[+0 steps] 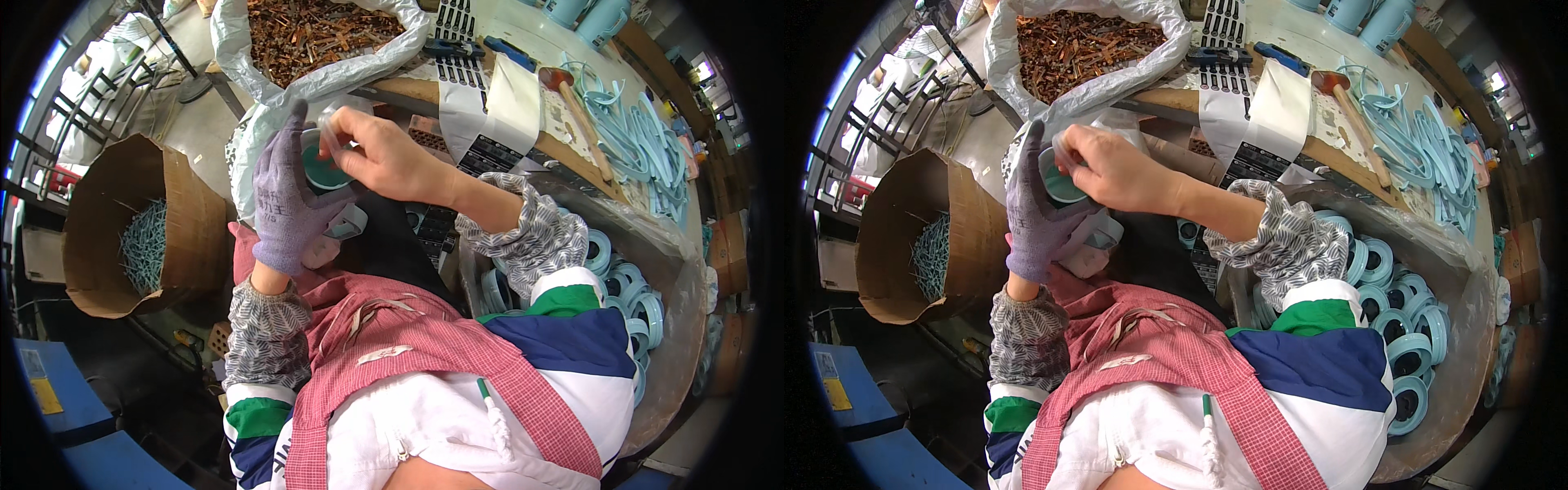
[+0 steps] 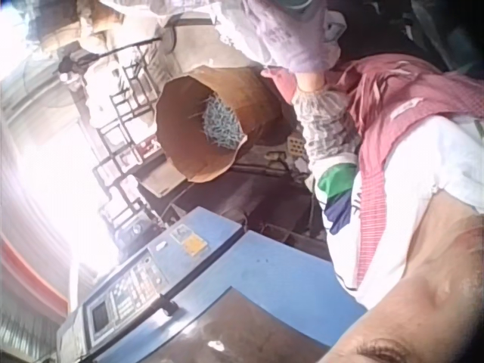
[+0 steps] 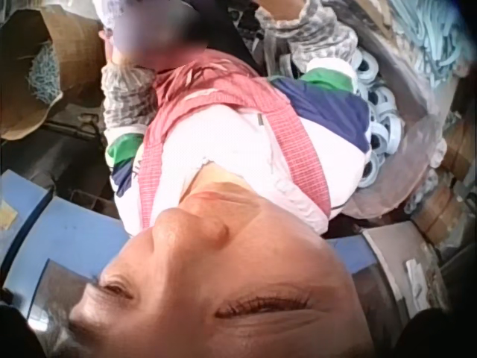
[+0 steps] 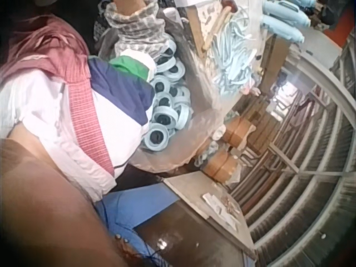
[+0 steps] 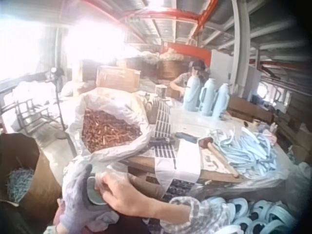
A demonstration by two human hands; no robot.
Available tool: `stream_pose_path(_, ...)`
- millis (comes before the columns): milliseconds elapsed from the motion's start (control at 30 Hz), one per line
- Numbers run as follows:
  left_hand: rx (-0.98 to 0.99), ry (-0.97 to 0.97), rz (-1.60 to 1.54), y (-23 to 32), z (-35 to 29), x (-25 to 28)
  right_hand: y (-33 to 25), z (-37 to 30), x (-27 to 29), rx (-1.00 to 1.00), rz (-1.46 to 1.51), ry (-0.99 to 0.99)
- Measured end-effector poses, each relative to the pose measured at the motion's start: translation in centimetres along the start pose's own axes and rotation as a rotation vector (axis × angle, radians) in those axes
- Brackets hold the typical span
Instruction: The person assembles light-blue kettles by attaching handles and lids, then affixes labels to the bodies. They repeatedly pick up kettle bodies, attach handles and lids, apply labels, and place the finished units aside.
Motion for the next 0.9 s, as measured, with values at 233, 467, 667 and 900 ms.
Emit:
stream_pose_path(233,0.042,-0.092,-0.196,-1.4,-1.9,-1.8,1.0,-1.1,-3.8,0.027,-0.362,-0.208)
stream_pose_path(467,-0.163,-0.133,-0.067,0.8,-2.5,-1.3,-0.4,-2.9,-4.0,0.160,-0.551,-0.126)
stream_pose_path(667,-0.177,-0.147,-0.095,1.2,-2.7,-1.3,-0.1,-3.3,-5.0,0.143,-0.692,-0.195)
stream_pose_path(900,-0.172,-0.323,-0.193,1.2,-1.7,-1.9,1.1,-3.4,-4.1,0.088,-0.684,-0.121)
Point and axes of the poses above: each hand's wrist, its own z-axis towards the middle knuckle, its own x-axis out of the back of the hand, y = z × x, the point moved 10 cm from there along z, towards the middle knuckle, and after that the axes turned 7 degrees about -x, right-handed, at the moved point
